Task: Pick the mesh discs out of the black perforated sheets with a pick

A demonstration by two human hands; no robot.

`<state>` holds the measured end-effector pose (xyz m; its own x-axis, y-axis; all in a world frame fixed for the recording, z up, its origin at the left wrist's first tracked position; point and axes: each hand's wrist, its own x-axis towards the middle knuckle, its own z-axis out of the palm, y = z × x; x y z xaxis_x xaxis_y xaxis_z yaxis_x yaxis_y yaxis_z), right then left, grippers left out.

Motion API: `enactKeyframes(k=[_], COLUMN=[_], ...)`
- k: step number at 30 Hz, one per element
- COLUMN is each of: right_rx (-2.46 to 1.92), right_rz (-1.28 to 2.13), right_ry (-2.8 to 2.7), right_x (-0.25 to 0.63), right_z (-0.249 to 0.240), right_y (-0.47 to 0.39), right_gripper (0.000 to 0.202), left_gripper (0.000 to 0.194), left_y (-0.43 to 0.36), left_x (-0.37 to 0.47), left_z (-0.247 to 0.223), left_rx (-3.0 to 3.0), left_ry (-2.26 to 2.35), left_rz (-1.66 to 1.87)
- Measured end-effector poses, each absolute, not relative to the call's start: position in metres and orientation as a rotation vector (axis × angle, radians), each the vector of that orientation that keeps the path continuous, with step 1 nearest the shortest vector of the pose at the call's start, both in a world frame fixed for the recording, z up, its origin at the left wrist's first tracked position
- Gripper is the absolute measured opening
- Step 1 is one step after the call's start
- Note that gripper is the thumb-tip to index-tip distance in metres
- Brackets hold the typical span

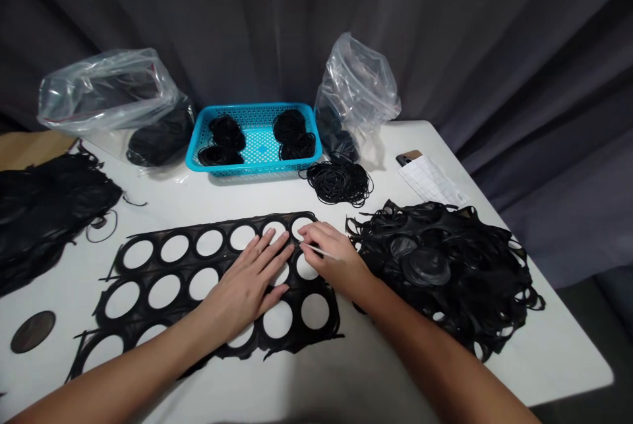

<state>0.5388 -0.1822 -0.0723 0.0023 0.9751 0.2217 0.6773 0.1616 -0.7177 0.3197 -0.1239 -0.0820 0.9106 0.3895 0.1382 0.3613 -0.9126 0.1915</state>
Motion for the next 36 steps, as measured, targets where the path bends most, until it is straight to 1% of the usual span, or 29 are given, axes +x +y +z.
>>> enactKeyframes(k=[4,6,8,10,12,14,17,20,23,26,29,36], right_rx=[-1.606,-1.699,-1.821,-1.928,-1.981,-1.976,-1.901,-1.814,-1.759,-1.729,-1.707,-1.687], right_rz=[0.329,0.207,0.068,-0.084,-0.166,-0.075,0.327,0.685,0.867,0.945,0.95,0.827], right_ry=[-2.054,-2.077,-1.939,-1.688,-1.442,-1.315,-1.351,-1.458,-1.492,-1.459,-1.433,-1.511], right_x=[0.531,0.535,0.548,0.569,0.588,0.597,0.589,0.563,0.54,0.527,0.522,0.521], right_z=[-0.077,-0.077,-0.073,-0.063,-0.05,-0.038,-0.03,-0.033,-0.04,-0.048,-0.055,-0.06], right_y=[-0.186,-0.184,-0.18,-0.178,-0.179,-0.183,-0.192,-0.206,-0.221,-0.233,-0.238,-0.237], right_gripper=[0.02,0.022,0.023,0.023,0.02,0.015,0.014,0.016,0.016,0.016,0.015,0.012], left_gripper=[0.062,0.061,0.059,0.058,0.057,0.056,0.054,0.043,0.041,0.048,0.052,0.052], left_y=[-0.124,-0.124,-0.123,-0.122,-0.12,-0.12,-0.126,-0.14,-0.157,-0.167,-0.17,-0.169], left_x=[0.32,0.32,0.32,0.32,0.321,0.322,0.323,0.318,0.311,0.306,0.304,0.305], left_z=[-0.084,-0.084,-0.084,-0.085,-0.084,-0.081,-0.075,-0.07,-0.071,-0.077,-0.08,-0.079], left_rx=[2.913,2.906,2.9,2.897,2.894,2.889,2.9,2.914,2.898,2.877,2.866,2.831], left_ry=[0.579,0.575,0.571,0.569,0.567,0.571,0.554,0.457,0.425,0.459,0.483,0.48], left_rz=[0.239,0.24,0.256,0.276,0.291,0.318,0.377,0.348,0.306,0.325,0.326,0.327])
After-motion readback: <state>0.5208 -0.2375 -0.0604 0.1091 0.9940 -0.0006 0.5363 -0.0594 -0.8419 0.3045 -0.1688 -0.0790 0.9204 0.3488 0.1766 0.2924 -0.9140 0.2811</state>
